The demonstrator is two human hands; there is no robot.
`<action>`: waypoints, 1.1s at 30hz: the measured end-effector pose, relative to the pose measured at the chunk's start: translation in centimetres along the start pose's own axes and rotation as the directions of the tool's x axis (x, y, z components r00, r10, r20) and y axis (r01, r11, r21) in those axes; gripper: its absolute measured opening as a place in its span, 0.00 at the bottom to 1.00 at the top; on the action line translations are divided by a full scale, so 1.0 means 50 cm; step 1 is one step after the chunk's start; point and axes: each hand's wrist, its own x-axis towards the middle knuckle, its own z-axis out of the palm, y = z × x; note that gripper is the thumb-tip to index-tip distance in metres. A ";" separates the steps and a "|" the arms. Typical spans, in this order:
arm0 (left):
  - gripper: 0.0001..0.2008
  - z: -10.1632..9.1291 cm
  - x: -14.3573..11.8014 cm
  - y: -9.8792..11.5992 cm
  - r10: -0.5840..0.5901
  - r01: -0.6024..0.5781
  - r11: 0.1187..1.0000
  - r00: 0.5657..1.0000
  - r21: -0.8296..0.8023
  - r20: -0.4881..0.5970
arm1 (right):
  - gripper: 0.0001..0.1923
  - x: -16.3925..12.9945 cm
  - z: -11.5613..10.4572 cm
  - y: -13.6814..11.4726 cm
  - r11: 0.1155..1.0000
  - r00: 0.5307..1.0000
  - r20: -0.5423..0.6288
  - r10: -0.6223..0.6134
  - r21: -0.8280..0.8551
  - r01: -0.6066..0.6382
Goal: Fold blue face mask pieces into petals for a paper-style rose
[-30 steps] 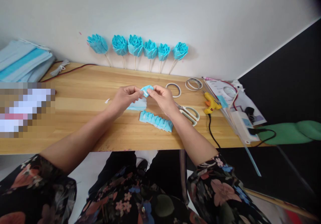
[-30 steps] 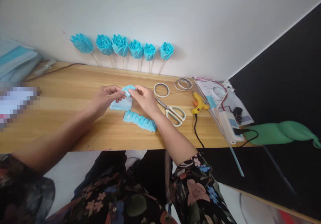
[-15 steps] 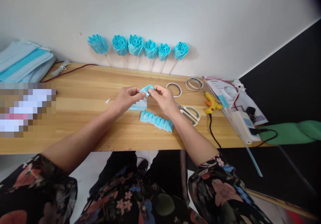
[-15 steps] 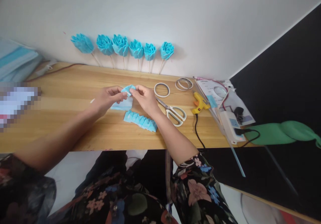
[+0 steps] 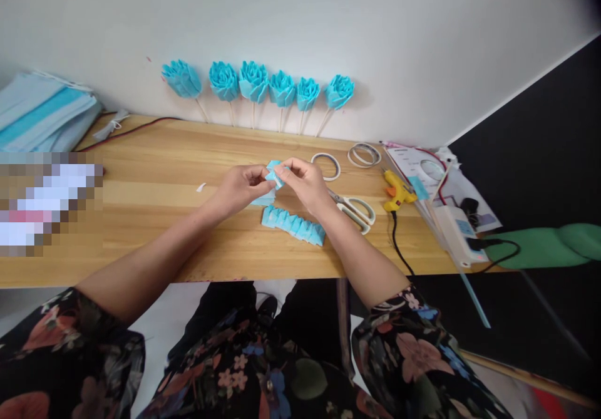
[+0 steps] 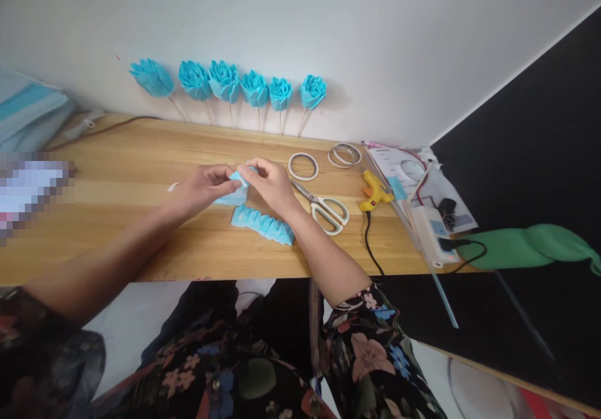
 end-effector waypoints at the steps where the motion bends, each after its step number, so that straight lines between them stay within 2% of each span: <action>1: 0.12 0.001 -0.001 0.000 0.017 -0.017 1.000 1.000 0.008 0.007 | 0.21 0.000 0.000 0.001 1.000 1.000 -0.017 -0.002 -0.013 0.001; 5: 0.12 0.000 0.000 -0.004 0.006 -0.006 1.000 1.000 -0.006 0.004 | 0.24 0.002 -0.001 0.000 0.999 0.998 -0.054 0.015 0.037 -0.013; 10: 0.13 -0.007 0.006 -0.008 -0.060 0.051 0.992 0.995 -0.113 -0.085 | 0.28 0.006 -0.006 -0.007 0.983 0.996 -0.048 0.071 0.175 -0.062; 13: 0.13 -0.009 0.008 -0.007 -0.072 0.056 0.989 0.991 -0.139 -0.115 | 0.28 0.007 -0.008 -0.009 0.985 0.993 -0.072 0.089 0.151 -0.077; 24: 0.18 -0.014 0.009 -0.004 -0.079 0.071 0.987 0.996 -0.141 -0.046 | 0.19 0.007 -0.011 -0.011 0.989 0.989 -0.074 0.125 0.085 -0.119; 30: 0.17 -0.012 0.009 -0.008 -0.102 0.098 0.988 0.994 -0.118 -0.031 | 0.16 -0.001 0.000 -0.002 0.995 0.996 -0.018 0.085 0.051 -0.084; 33: 0.16 -0.013 0.011 -0.015 -0.114 0.109 0.986 0.993 -0.128 -0.028 | 0.14 -0.006 -0.004 -0.009 1.000 0.999 -0.044 0.019 -0.006 -0.019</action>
